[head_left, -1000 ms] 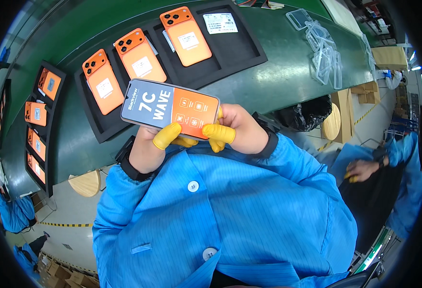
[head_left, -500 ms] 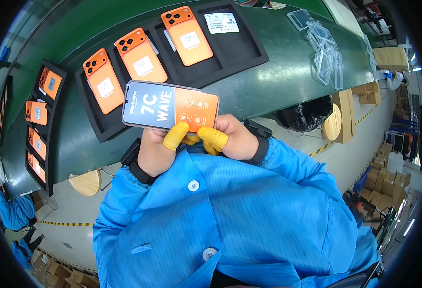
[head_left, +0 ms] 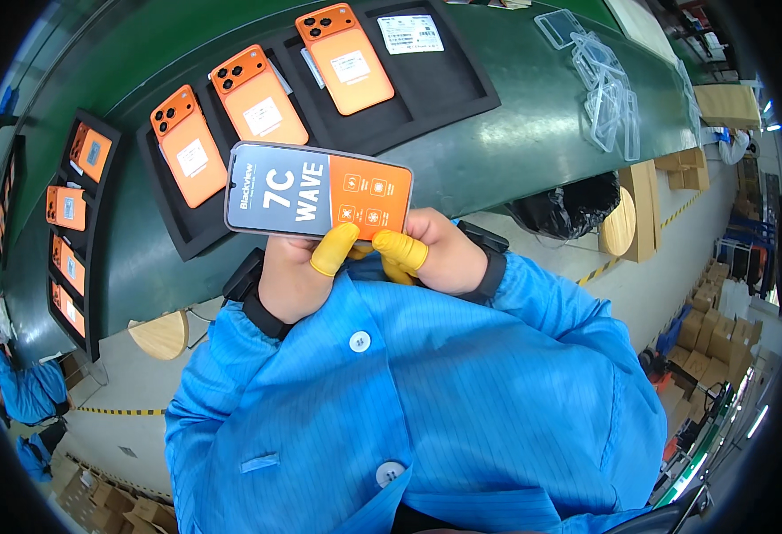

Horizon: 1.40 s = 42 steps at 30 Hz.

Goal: Inspecting and placing mobile phones onto a production line conveyor belt.

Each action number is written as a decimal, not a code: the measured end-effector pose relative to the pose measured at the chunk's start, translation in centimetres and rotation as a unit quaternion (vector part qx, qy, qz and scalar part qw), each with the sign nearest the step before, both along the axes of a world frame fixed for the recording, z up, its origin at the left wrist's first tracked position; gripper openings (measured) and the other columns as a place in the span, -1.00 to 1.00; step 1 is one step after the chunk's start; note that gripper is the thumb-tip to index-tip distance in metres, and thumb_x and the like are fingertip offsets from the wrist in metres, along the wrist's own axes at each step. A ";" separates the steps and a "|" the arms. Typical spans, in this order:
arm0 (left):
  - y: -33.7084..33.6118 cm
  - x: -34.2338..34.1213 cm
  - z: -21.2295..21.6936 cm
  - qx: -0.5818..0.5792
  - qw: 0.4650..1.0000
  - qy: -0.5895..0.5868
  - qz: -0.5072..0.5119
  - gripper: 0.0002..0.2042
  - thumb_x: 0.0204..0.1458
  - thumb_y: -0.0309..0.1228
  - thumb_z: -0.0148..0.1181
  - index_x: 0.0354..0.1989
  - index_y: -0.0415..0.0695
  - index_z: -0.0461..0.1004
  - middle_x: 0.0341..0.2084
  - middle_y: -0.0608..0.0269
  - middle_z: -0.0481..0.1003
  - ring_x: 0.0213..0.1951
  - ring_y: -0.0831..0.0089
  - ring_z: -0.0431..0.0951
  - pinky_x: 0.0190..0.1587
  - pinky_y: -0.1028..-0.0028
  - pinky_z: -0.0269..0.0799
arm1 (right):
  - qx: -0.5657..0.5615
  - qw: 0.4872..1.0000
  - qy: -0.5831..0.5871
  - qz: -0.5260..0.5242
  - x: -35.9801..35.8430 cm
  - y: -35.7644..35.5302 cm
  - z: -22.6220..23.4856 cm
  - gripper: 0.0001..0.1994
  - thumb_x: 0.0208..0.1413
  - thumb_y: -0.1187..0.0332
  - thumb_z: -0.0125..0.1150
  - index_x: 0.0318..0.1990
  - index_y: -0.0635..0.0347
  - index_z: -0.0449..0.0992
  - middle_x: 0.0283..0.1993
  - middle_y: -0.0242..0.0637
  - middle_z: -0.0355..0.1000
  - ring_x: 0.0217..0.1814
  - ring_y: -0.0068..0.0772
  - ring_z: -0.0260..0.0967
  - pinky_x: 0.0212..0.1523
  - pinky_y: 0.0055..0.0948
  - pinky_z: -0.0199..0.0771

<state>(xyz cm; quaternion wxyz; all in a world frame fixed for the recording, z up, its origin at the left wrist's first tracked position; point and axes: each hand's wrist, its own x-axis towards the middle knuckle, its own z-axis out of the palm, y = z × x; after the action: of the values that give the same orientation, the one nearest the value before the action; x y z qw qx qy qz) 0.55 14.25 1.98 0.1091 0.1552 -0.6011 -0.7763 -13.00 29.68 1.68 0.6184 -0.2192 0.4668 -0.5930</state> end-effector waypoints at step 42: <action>-2.6 2.9 -2.7 0.130 0.975 0.026 0.179 -0.64 0.30 -0.19 -0.09 0.00 -0.26 0.39 -0.18 0.12 0.55 -0.16 0.32 0.59 -0.10 0.32 0.54 | -0.038 0.998 -0.007 0.042 -2.8 1.8 -0.5 -0.73 0.32 0.26 0.01 -0.32 0.29 0.46 -0.54 -0.30 0.38 -0.53 -0.48 0.35 -0.45 -0.48 0.37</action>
<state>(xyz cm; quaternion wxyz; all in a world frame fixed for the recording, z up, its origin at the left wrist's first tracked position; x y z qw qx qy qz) 3.44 11.69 -0.74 0.2406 0.2532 -0.4545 -0.8194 -15.81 31.46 1.23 0.6375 -0.2581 0.4294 -0.5853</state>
